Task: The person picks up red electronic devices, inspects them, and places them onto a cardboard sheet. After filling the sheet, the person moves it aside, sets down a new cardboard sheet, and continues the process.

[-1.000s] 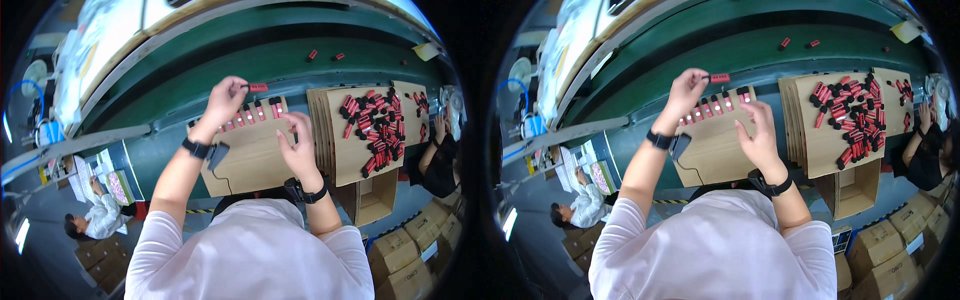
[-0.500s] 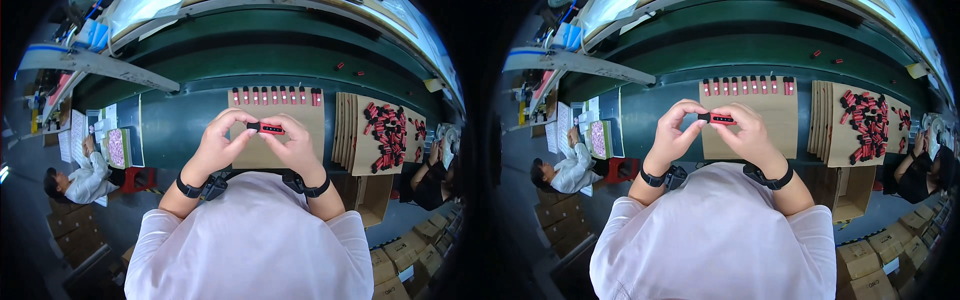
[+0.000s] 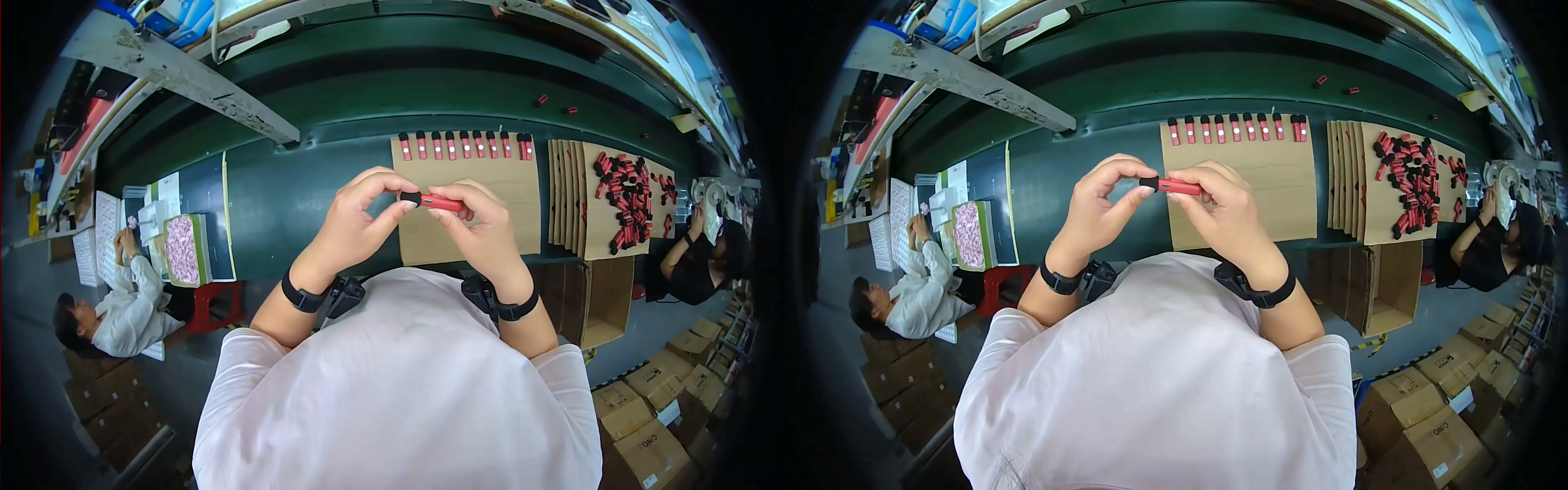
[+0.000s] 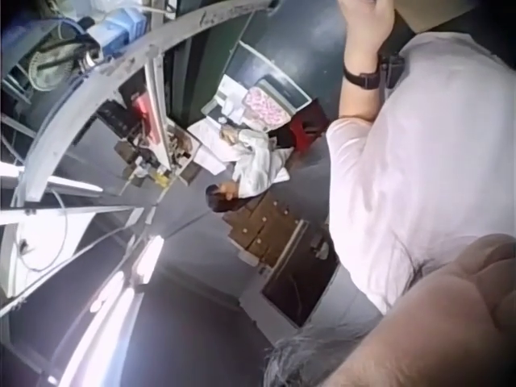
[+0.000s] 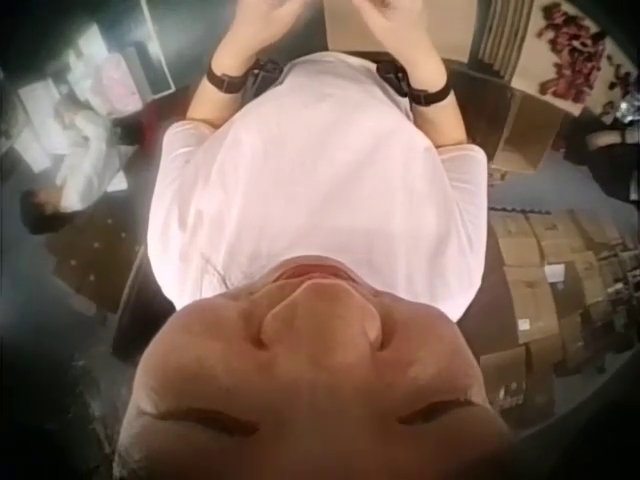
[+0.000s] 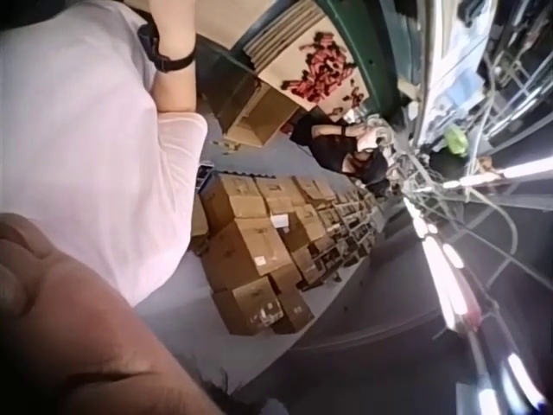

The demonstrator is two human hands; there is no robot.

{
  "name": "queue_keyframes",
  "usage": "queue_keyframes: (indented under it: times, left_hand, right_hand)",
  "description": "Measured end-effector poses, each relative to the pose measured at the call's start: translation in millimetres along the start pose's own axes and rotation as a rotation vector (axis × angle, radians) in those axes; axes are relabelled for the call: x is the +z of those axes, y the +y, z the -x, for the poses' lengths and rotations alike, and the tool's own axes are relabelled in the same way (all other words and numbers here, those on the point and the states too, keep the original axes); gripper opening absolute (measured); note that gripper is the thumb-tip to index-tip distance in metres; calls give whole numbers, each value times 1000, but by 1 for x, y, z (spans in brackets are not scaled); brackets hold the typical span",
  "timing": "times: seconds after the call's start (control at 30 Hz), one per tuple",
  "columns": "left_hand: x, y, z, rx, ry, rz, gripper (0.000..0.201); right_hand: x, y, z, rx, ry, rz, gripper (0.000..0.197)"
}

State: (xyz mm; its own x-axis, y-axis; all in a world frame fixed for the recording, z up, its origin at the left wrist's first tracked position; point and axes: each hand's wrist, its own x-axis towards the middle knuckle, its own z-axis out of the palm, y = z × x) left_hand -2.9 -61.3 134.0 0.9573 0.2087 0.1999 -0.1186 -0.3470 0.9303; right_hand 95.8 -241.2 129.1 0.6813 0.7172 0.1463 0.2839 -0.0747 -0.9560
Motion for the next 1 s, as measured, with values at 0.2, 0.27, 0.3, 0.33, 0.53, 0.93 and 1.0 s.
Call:
queue_keyframes:
  times: [0.2,0.27,0.3,0.33,0.53,0.93,1.0]
  left_hand:
    - [-15,-37,10,129,-77,-130,20]
    - [-20,-53,16,105,-53,-173,19]
    - [-22,-62,19,80,-36,-219,19]
    - [-25,-71,21,55,-19,-266,18]
    - [-54,-126,49,-165,0,-261,18]
    - [-73,-184,90,-329,2,-317,16]
    - [-67,-188,87,-354,23,-309,16]
  right_hand:
    - [27,15,0,236,-120,83,22]
    - [39,37,-2,278,-116,140,21]
    - [45,54,-5,323,-108,189,21]
    - [50,71,-8,366,-100,238,21]
    - [78,176,-37,471,-19,573,23]
    - [94,202,-58,527,27,776,30]
    - [92,199,-59,518,34,778,30]
